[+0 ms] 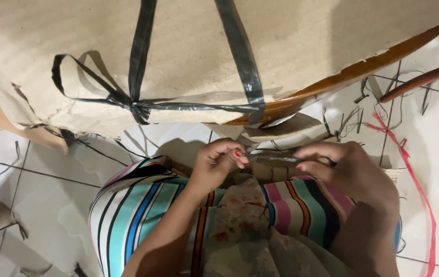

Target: Wrapping a wooden chair leg with protective paper and black plastic strips for packaging.

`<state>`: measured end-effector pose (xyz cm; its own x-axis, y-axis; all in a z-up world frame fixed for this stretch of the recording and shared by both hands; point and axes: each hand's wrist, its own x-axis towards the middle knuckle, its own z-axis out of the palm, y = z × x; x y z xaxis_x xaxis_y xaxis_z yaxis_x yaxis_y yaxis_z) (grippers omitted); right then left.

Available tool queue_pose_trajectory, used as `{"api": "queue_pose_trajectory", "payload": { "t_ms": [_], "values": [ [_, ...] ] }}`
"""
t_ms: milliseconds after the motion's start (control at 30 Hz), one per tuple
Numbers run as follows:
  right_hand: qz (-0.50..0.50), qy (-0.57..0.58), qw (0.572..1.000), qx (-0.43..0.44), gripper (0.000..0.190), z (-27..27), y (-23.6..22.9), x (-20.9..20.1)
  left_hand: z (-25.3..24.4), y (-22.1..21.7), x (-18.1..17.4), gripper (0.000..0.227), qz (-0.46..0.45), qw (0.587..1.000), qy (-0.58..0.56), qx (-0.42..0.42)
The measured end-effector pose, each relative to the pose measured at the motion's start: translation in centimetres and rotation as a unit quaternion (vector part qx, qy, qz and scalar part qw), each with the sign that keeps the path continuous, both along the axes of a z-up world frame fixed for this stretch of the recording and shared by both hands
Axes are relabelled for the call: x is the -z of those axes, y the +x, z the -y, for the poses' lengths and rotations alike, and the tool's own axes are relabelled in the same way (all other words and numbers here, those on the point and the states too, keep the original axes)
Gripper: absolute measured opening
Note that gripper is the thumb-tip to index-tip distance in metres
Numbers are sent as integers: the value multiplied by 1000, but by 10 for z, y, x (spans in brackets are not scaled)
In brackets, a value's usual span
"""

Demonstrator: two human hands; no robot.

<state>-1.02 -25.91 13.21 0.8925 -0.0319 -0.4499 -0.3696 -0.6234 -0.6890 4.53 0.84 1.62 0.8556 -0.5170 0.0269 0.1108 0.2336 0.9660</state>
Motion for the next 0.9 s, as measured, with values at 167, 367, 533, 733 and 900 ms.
{"api": "queue_pose_trajectory", "payload": {
  "t_ms": [167,367,533,733,900],
  "values": [
    [142,38,989,3,12,22,-13,8,1,1,11,22,51,997,-45,-22],
    [13,-182,982,37,20,43,-25,-19,6,13,-7,9,60,994,50,-70],
    [52,-308,947,72,14,50,-31,-17,12,17,-7,6,16,991,56,-118],
    [90,-384,911,123,15,61,-42,-18,18,19,0,8,10,990,50,-130],
    [100,-363,908,185,22,67,-39,-17,24,23,12,12,-3,987,78,-138]
  ]
}}
